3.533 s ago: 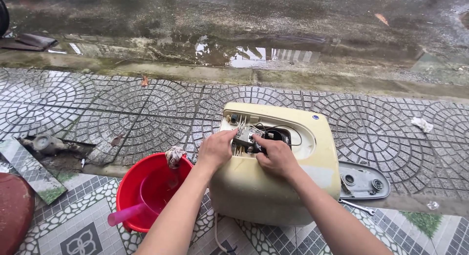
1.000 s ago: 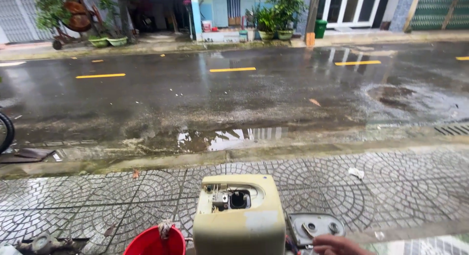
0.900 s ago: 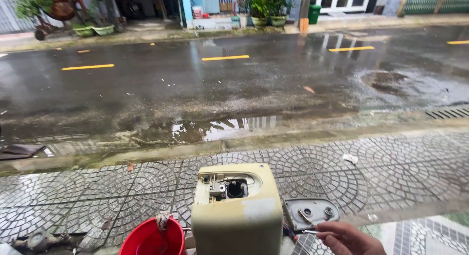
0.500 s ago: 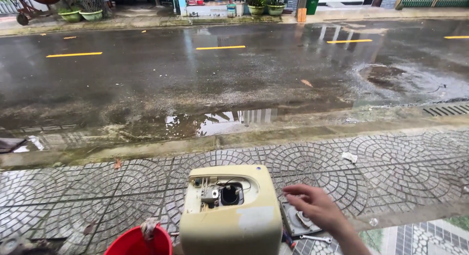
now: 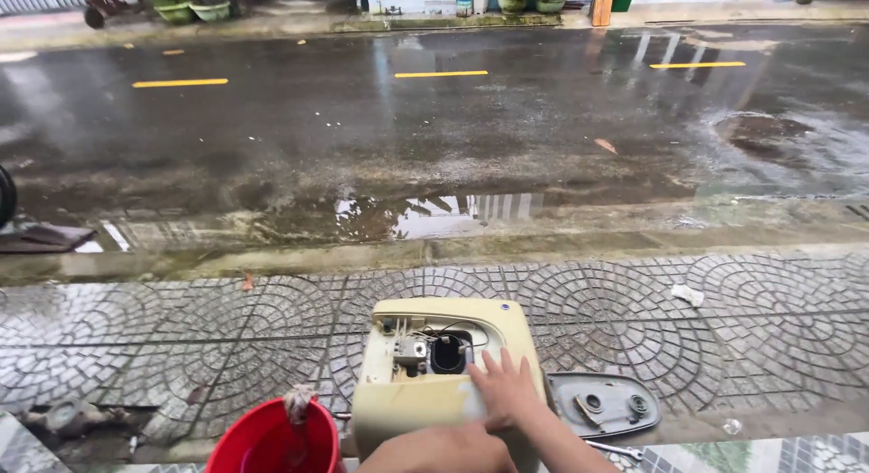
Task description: Dismantling, cleaning, and inspecting the internal components of a water heater tank on a sidewalk.
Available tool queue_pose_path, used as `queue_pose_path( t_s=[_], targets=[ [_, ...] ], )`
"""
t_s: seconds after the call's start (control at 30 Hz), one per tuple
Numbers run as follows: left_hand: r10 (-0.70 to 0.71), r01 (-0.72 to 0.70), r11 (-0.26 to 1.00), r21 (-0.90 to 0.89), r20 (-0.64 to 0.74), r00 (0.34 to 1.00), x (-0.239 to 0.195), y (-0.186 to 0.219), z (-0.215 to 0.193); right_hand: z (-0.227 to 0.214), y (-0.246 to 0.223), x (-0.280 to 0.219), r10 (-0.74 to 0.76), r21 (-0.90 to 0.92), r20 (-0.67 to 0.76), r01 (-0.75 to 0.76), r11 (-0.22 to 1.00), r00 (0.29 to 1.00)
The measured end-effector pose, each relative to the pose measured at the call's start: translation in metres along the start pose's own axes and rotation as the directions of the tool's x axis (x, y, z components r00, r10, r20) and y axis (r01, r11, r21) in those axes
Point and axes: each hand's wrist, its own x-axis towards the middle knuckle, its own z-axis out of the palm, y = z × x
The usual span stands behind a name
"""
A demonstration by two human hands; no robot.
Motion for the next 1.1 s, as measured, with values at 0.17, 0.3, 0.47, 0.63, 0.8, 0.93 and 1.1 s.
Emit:
queue_pose_path(
  t_s=[0.17,0.3,0.47,0.63,0.8,0.93,1.1],
  targets=[
    [-0.176,0.164,0.982,0.096,0.136,0.975,-0.064,0.007,-0.049,0.052,-0.003,0.051,-0.181,-0.139,-0.247,0.150,0.979,0.952],
    [-0.517,0.520,0.852,0.066,-0.054,0.854,-0.046,-0.056,-0.045,0.053,-0.006,0.040,-0.222,-0.255,-0.264,0.154,0.955,0.938],
    [-0.634,0.635,0.771,-0.035,-0.124,0.763,-0.006,-0.148,0.013,0.082,-0.008,0.029,-0.204,-0.158,-0.308,0.161,0.974,0.929],
    [-0.631,0.626,0.774,-0.095,-0.195,0.751,0.001,-0.155,0.020,0.107,0.030,0.058,-0.190,0.057,-0.399,0.231,0.971,0.897],
    [-0.709,0.694,0.704,-0.147,-0.113,0.696,0.014,-0.134,0.033,0.099,0.051,0.059,-0.339,0.045,-0.366,0.381,0.924,0.867],
    [-0.758,0.727,0.647,-0.232,-0.088,0.647,0.024,-0.147,0.056,0.076,0.021,0.040,-0.367,-0.048,-0.283,0.369,0.928,0.886],
    [-0.781,0.777,0.614,-0.143,0.037,0.624,-0.002,-0.155,0.046,0.059,-0.017,0.018,-0.368,-0.190,-0.222,0.330,0.925,0.903]
  ],
)
